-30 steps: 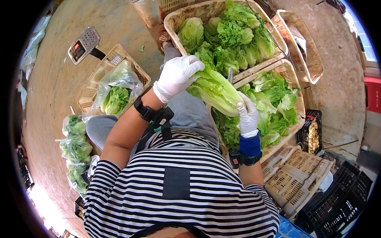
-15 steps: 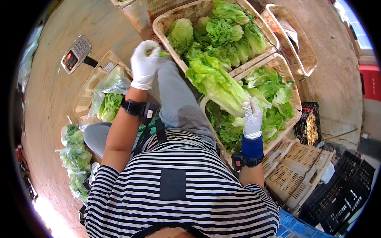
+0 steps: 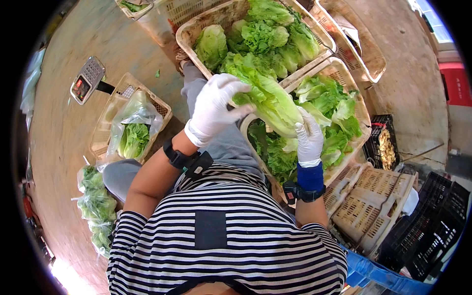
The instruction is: The person trims the stalks of lettuce heads using a knife, weighs the trimmed lettuce in a plastic bag on a digital scale, and place them into crates.
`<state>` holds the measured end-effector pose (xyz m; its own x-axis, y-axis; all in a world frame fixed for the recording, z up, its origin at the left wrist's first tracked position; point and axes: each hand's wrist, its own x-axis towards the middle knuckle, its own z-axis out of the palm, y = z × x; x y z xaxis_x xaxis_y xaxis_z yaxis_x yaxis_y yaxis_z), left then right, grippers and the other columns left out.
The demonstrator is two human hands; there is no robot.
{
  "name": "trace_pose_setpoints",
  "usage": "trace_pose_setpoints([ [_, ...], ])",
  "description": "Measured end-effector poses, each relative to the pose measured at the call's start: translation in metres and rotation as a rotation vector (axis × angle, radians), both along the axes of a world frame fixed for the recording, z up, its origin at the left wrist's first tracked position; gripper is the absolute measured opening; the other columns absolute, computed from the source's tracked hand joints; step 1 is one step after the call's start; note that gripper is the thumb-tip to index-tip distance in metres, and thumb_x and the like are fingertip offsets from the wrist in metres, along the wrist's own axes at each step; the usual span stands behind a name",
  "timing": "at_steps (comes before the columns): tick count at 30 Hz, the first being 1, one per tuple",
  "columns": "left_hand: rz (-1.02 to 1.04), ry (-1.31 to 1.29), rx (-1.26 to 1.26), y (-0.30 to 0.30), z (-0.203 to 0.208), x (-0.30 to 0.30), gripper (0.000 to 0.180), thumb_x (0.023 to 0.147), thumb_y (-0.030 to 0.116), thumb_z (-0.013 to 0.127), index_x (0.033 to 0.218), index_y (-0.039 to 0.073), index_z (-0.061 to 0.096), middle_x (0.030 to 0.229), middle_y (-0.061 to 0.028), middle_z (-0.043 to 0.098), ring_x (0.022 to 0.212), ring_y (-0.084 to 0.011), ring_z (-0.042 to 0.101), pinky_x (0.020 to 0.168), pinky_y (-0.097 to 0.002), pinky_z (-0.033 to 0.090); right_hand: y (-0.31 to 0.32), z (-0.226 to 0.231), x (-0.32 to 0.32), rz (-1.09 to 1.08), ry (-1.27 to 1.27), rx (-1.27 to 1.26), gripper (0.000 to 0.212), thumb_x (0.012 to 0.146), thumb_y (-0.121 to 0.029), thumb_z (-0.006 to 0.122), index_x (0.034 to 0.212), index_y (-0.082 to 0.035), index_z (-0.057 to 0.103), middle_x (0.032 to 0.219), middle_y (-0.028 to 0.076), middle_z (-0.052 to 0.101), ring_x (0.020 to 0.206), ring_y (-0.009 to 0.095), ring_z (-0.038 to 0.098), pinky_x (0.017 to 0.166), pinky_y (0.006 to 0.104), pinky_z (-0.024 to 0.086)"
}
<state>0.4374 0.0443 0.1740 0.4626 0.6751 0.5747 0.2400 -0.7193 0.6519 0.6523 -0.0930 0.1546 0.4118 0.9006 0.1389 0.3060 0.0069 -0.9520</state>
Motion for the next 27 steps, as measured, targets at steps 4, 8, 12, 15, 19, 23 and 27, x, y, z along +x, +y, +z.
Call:
trace_pose_setpoints([
  [4,0.028,0.122,0.082,-0.007,-0.015,-0.003,0.030,0.059,0.011,0.072,0.087,0.010,0.062,0.085,-0.0058,0.056,0.081,-0.0262,0.055,0.069,-0.0354,0.045,0.004,-0.005,-0.006,0.037,0.026,-0.007,0.049,0.085,-0.032,0.062,0.119,0.002,0.053,0.112,0.010,0.058,0.103,0.015,0.052,0.092,0.0280,0.039],
  [8,0.026,0.089,0.183,-0.003,-0.025,-0.009,0.020,0.063,0.006,0.068,0.080,0.009,0.059,0.076,-0.0062,0.056,0.071,-0.0251,0.057,0.062,-0.0348,0.046,0.004,-0.003,-0.011,0.045,0.057,-0.030,0.050,0.085,-0.033,0.062,0.119,0.002,0.053,0.112,0.009,0.058,0.103,0.015,0.052,0.093,0.0280,0.039],
  [12,0.310,-0.169,-0.033,0.018,-0.026,-0.029,0.010,0.073,0.002,0.065,0.081,0.006,0.060,0.079,-0.0082,0.062,0.069,-0.0174,0.060,0.064,-0.0258,0.049,0.000,-0.001,-0.007,0.032,0.046,-0.031,0.049,0.085,-0.032,0.062,0.119,0.002,0.053,0.112,0.009,0.058,0.103,0.015,0.052,0.092,0.0277,0.039],
  [15,0.402,-0.292,-0.323,0.026,-0.030,-0.048,0.022,0.072,0.005,0.069,0.093,0.006,0.063,0.086,-0.0104,0.063,0.071,-0.0186,0.061,0.066,-0.0269,0.049,-0.004,-0.001,0.000,0.017,-0.006,-0.040,0.048,0.086,-0.031,0.061,0.120,0.001,0.053,0.112,0.009,0.058,0.103,0.015,0.053,0.092,0.0275,0.039],
  [19,-0.440,0.233,-0.063,-0.024,-0.015,-0.034,0.039,0.070,0.012,0.071,0.107,0.008,0.061,0.093,-0.0112,0.062,0.075,-0.0242,0.061,0.067,-0.0294,0.049,0.000,0.002,0.001,0.001,-0.027,-0.046,0.046,0.086,-0.031,0.061,0.120,0.000,0.053,0.114,0.009,0.057,0.103,0.015,0.053,0.091,0.0278,0.040],
  [23,0.009,0.075,-0.032,-0.024,-0.011,-0.007,0.036,0.069,0.016,0.073,0.102,0.008,0.060,0.083,-0.0086,0.059,0.074,-0.0260,0.059,0.064,-0.0314,0.049,0.004,0.001,-0.001,0.048,-0.102,-0.032,0.044,0.086,-0.028,0.062,0.119,0.000,0.054,0.113,0.010,0.058,0.103,0.016,0.054,0.090,0.0284,0.041],
  [27,0.127,0.069,-0.047,-0.014,-0.019,0.000,0.025,0.070,0.013,0.069,0.092,0.008,0.059,0.080,-0.0087,0.057,0.069,-0.0259,0.058,0.060,-0.0325,0.047,0.006,0.005,-0.013,0.067,-0.393,0.050,0.036,0.083,-0.021,0.064,0.114,-0.003,0.058,0.099,0.010,0.063,0.088,0.018,0.059,0.080,0.0281,0.044],
])
